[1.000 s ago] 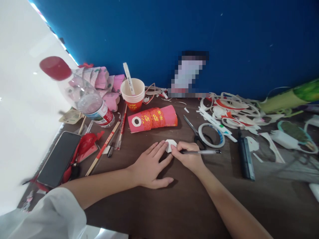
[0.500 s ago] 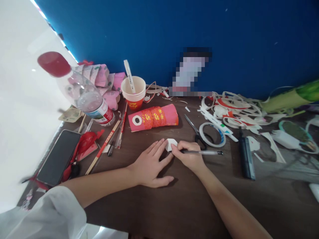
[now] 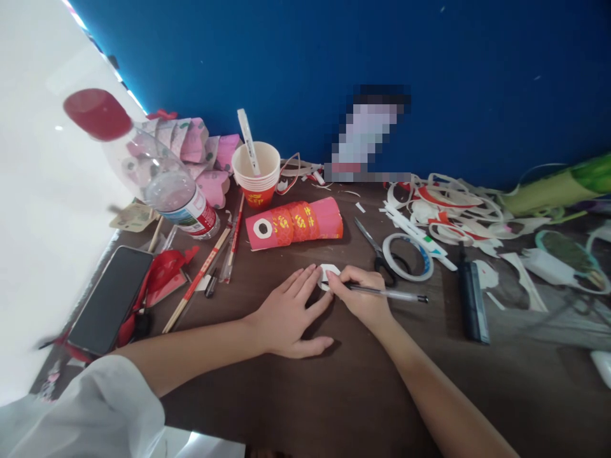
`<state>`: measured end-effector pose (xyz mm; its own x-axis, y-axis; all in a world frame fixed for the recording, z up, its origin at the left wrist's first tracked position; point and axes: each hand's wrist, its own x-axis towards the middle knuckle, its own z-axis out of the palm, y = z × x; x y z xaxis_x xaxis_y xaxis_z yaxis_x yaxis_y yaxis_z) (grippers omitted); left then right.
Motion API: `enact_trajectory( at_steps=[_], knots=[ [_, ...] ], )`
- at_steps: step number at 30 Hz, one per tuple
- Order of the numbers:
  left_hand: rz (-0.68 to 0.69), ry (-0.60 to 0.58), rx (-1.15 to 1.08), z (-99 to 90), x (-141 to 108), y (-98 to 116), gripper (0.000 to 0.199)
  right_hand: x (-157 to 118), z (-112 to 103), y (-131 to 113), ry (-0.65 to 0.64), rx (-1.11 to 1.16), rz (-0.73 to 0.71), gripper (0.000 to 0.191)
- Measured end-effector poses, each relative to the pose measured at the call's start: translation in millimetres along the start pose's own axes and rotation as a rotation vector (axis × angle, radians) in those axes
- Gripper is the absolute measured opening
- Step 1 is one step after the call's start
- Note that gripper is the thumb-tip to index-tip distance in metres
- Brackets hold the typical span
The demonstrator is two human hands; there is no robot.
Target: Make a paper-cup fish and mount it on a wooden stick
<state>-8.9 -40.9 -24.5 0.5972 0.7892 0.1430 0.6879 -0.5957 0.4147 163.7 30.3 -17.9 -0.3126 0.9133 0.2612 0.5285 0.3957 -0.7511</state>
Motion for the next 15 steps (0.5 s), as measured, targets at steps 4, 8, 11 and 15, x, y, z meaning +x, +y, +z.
enact_trajectory(
  at_steps=[4, 8, 11, 15],
  knots=[
    [-0.003, 0.007, -0.001, 0.1, 0.5, 0.1, 0.074, 0.7, 0.4, -3.7, 0.041, -0.02, 0.021, 0.038],
    [0.006, 0.018, 0.005, 0.5, 0.6, -0.5, 0.073, 0.8, 0.5, -5.5, 0.078, -0.042, 0.014, 0.039],
    [0.01, 0.025, 0.013, 0.7, 0.2, -0.8, 0.073, 0.1, 0.2, -3.8, 0.104, -0.072, 0.0, 0.039],
    [-0.001, 0.022, 0.005, 0.8, 0.0, -0.7, 0.073, -2.1, -0.5, 0.9, 0.111, -0.099, 0.015, 0.039]
  ],
)
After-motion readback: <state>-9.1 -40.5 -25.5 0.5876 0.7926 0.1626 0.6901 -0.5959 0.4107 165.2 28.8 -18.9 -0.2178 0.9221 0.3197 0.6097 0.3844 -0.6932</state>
